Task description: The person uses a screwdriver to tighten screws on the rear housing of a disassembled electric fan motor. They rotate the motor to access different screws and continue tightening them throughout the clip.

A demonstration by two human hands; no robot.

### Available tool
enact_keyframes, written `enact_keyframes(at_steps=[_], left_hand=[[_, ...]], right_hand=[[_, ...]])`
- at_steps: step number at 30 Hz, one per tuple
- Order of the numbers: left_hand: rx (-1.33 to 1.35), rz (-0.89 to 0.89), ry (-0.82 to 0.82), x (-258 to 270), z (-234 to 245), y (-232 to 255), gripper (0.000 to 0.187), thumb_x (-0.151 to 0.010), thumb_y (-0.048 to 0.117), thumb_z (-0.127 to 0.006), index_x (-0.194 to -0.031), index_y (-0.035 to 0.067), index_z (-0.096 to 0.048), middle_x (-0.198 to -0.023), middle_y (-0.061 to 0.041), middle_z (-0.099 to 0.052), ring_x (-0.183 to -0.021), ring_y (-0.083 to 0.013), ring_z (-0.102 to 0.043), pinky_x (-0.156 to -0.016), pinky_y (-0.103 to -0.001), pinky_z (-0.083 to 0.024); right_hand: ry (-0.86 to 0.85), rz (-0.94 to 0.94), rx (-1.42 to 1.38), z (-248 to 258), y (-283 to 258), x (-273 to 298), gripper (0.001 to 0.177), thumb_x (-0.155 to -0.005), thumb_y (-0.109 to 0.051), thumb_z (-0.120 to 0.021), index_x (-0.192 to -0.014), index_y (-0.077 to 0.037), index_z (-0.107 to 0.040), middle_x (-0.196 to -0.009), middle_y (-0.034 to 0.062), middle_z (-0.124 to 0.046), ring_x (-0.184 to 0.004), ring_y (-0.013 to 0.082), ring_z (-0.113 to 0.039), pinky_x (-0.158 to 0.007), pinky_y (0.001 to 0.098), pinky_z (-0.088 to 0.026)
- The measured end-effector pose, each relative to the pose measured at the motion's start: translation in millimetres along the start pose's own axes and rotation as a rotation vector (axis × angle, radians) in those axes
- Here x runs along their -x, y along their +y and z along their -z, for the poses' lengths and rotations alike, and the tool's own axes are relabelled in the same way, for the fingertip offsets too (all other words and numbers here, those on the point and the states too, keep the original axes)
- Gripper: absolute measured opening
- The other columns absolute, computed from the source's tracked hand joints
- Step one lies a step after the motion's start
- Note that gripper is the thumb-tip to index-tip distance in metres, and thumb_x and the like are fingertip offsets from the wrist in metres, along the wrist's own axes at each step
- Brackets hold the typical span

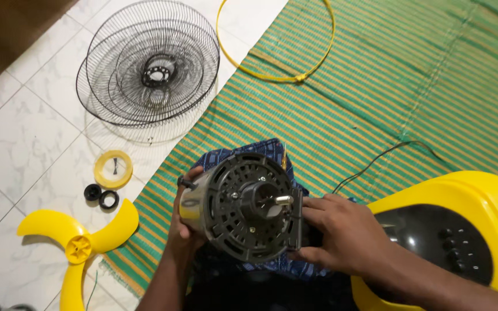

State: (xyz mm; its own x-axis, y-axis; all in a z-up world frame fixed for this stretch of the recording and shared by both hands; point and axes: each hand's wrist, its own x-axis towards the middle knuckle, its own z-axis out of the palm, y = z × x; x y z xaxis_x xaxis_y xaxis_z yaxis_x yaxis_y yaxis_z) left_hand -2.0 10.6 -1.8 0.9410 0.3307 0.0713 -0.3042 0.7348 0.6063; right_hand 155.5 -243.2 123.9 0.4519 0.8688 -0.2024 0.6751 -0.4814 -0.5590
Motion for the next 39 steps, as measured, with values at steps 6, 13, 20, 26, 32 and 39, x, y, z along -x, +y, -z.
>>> enact_keyframes(at_steps=[6, 13, 20, 26, 32, 39], left_hand=[[-0.039, -0.001, 0.016, -7.9, -17.7, 1.0, 0.128, -0.059, 0.041, -0.103, -0.156, 0.002, -0.029, -0.147, -0.022, -0.050, -0.132, -0.0364, -0.056, -0.107, -0.051, -0.052], [-0.210, 0.035, -0.040, -56.8, -100.8, 25.5, 0.114, -0.066, 0.035, -0.099, -0.156, 0.000, -0.039, -0.141, -0.021, -0.055, -0.129, -0.0315, -0.059, -0.110, -0.043, -0.049], [-0.795, -0.010, -0.420, -79.9, -183.8, 30.0, 0.124, -0.058, 0.039, -0.097, -0.159, 0.012, -0.031, -0.144, -0.013, -0.054, -0.133, -0.0271, -0.055, -0.108, -0.037, -0.047], [-1.031, -0.339, -0.482, -86.5, -215.4, 3.0, 0.116, -0.054, 0.041, -0.101, -0.150, 0.006, -0.046, -0.145, -0.015, -0.057, -0.138, -0.0307, -0.055, -0.114, -0.041, -0.045], [-1.105, -0.246, -0.480, -91.9, -218.2, -3.5, 0.116, -0.054, 0.047, -0.100, -0.149, 0.006, -0.048, -0.138, -0.013, -0.063, -0.129, -0.0267, -0.061, -0.110, -0.039, -0.050], [-1.104, -0.207, -0.425, -94.8, -218.2, 4.6, 0.114, -0.057, 0.050, -0.098, -0.150, 0.007, -0.049, -0.132, -0.012, -0.067, -0.124, -0.0251, -0.066, -0.105, -0.038, -0.056]], right_hand=[[0.025, 0.038, -0.055, 7.5, 7.1, 4.8, 0.059, -0.059, -0.043, -0.090, -0.112, -0.020, -0.077, -0.112, 0.0030, -0.074, -0.094, 0.0309, -0.068, -0.078, 0.0437, -0.056], [0.156, -0.076, -0.467, 7.9, 59.4, 35.2, 0.047, -0.061, -0.034, -0.100, -0.100, -0.011, -0.083, -0.099, 0.0097, -0.077, -0.089, 0.0272, -0.075, -0.081, 0.0401, -0.064], [0.302, -0.018, -0.083, -37.8, 168.6, 74.3, 0.078, -0.054, -0.028, -0.101, -0.124, -0.012, -0.071, -0.127, 0.0102, -0.071, -0.119, 0.0267, -0.063, -0.101, 0.0451, -0.050], [0.400, -0.302, -0.574, -67.4, 220.9, 103.7, 0.097, -0.055, -0.025, -0.098, -0.141, -0.010, -0.056, -0.129, 0.0118, -0.071, -0.117, 0.0299, -0.068, -0.098, 0.0471, -0.059], [0.527, 0.314, -0.753, -51.6, 179.7, 105.4, 0.094, -0.078, -0.036, -0.093, -0.154, -0.004, -0.046, -0.157, 0.0139, -0.052, -0.148, 0.0346, -0.048, -0.126, 0.0492, -0.038], [0.555, 0.199, -0.901, -40.3, 148.9, 91.0, 0.080, -0.080, -0.030, -0.095, -0.143, 0.003, -0.058, -0.139, 0.0133, -0.065, -0.130, 0.0287, -0.063, -0.114, 0.0447, -0.051]])
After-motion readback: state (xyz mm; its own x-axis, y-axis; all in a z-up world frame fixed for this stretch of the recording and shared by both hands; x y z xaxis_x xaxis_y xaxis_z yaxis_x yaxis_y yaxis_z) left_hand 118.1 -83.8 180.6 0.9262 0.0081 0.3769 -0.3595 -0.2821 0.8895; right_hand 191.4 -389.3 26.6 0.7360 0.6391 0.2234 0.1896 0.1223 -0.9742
